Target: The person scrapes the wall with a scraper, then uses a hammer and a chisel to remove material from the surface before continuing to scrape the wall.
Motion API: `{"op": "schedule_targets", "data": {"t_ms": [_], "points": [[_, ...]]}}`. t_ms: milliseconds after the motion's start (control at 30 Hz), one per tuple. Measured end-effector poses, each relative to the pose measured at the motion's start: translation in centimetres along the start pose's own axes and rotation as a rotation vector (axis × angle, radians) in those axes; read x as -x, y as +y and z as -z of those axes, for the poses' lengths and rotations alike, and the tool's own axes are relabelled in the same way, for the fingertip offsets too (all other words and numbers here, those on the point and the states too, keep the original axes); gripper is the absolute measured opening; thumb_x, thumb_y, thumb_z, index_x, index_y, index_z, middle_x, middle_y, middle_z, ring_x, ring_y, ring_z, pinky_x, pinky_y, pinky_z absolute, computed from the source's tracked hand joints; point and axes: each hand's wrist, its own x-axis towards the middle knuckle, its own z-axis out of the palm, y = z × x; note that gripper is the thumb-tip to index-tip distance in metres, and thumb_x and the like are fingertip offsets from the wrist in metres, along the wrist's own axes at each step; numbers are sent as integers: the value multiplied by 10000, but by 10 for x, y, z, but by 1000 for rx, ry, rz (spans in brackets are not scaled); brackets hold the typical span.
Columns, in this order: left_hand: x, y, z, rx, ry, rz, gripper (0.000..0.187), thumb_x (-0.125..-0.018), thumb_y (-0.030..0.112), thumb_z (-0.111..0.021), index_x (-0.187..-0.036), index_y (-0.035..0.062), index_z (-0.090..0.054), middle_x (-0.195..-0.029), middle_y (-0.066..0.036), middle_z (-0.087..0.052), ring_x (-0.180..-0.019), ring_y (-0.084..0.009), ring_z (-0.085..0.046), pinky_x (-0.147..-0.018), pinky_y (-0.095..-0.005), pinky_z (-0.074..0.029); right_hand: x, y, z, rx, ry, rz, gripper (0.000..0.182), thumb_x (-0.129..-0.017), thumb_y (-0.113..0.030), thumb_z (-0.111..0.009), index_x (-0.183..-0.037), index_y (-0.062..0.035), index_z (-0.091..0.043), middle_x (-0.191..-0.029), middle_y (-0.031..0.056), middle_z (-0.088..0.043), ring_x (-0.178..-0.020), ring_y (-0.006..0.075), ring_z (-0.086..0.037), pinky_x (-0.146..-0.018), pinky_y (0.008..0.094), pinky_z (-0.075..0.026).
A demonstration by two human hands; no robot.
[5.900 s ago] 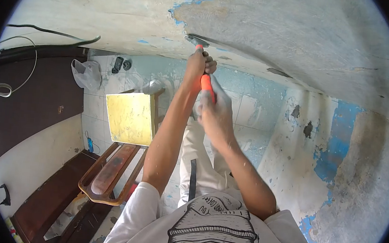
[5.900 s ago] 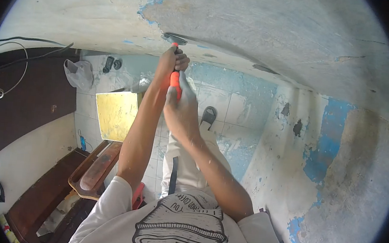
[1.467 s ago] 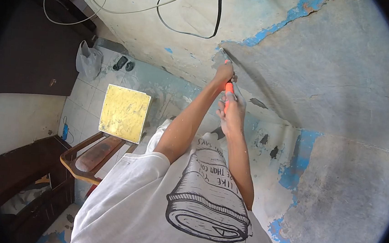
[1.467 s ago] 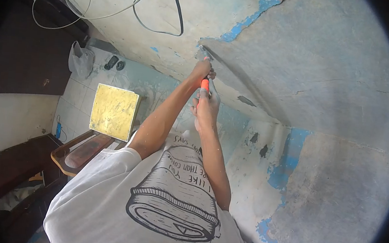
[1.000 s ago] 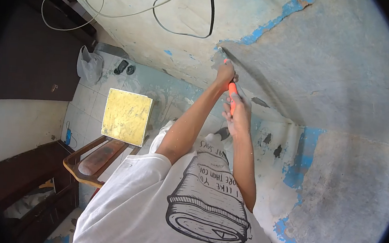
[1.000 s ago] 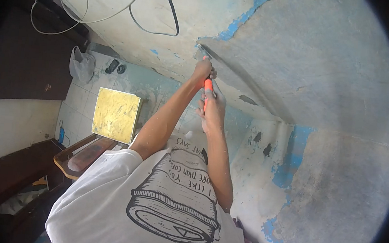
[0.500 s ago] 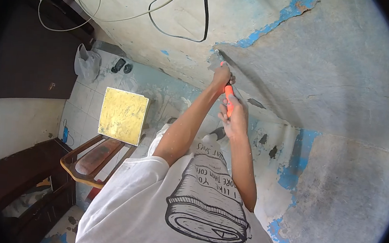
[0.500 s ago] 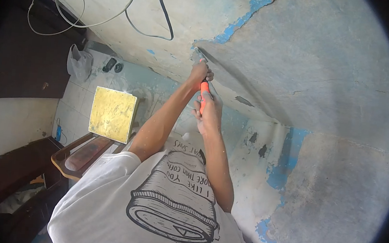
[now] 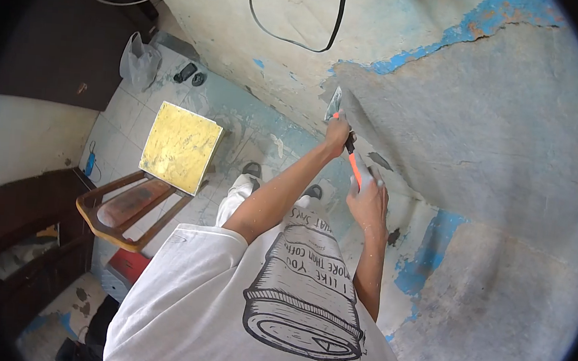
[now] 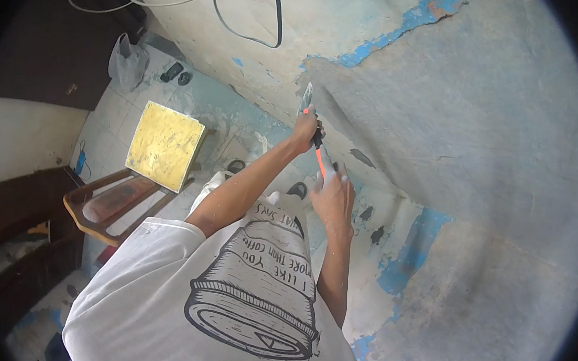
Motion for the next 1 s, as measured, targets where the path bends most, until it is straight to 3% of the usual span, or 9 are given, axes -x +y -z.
{"op": "schedule_targets", "data": {"t_ms": [200, 267, 300, 367, 500, 567, 600, 767, 1000], "points": [[9, 17, -37, 233, -27, -139, 392, -1015, 441, -328, -893, 75, -399, -639, 11, -356, -523, -109, -380, -436, -260, -364, -17, 24, 15, -104, 82, 182, 486, -866, -65, -517, -1350, -83, -472, -919, 214, -558, -822, 417, -587, -738, 468, -479], [7, 15, -38, 290, -33, -159, 391, -1015, 443, -327, -871, 85, -390, -632, 20, -342, -512, -98, -361, -426, -248, -343, -28, 33, 15, -298, -13, 114, 401, -906, -130, -504, -1287, -6, -508, -867, 132, -566, -723, 238, -604, -650, 343, -481], [4, 12, -36, 361, -79, -128, 388, -1015, 443, -326, -852, 94, -375, -618, 27, -325, -494, -89, -341, -409, -237, -325, -30, 33, 17, -294, -19, 113, 401, -906, -130, -504, -1287, -6, -508, -867, 132, -566, -723, 238, -604, -650, 343, -481], [-3, 9, -34, 437, -130, -96, 388, -1015, 443, -325, -832, 103, -360, -604, 34, -309, -476, -79, -321, -392, -225, -307, -33, 29, 27, -733, -336, -226, 400, -949, -193, -475, -1305, -13, -488, -745, 33, -488, -543, 80, -471, -465, 238, -382], [-4, 11, -37, 623, -155, 51, 384, -1015, 442, -321, -811, 117, -348, -565, 47, -265, -432, -63, -275, -344, -197, -253, -33, 26, 22, -849, -383, -305, 422, -946, -145, -451, -1325, 40, -449, -804, 69, -544, -667, 120, -519, -640, 305, -458], [-2, 22, -41, 606, -248, 5, 393, -1014, 447, -316, -798, 120, -349, -557, 50, -251, -431, -64, -264, -334, -198, -239, -32, 24, 9, -597, -130, -141, 447, -948, -147, -445, -1358, 31, -425, -881, 117, -584, -726, 164, -554, -724, 323, -483], [-6, 25, -40, 598, -251, 7, 393, -1014, 447, -316, -798, 120, -349, -557, 50, -251, -431, -64, -264, -334, -198, -239, -36, 26, 1, -603, -124, -143, 447, -948, -147, -445, -1358, 31, -425, -881, 117, -584, -726, 164, -554, -724, 323, -483], [-54, 17, -3, 549, -231, 73, 410, -1003, 478, -326, -799, 123, -348, -563, 35, -268, -423, -69, -255, -333, -208, -229, -59, 24, -32, -466, -70, -82, 474, -939, -114, -429, -1397, 1, -394, -1069, 234, -615, -944, 341, -613, -862, 399, -459], [-19, 31, -21, 402, -216, 129, 437, -1001, 496, -300, -802, 111, -361, -564, 37, -272, -411, -69, -244, -331, -224, -235, -36, -3, -11, -430, -84, -106, 563, -922, -66, -429, -1467, -60, -285, -968, 276, -605, -850, 390, -621, -769, 443, -457]]}}
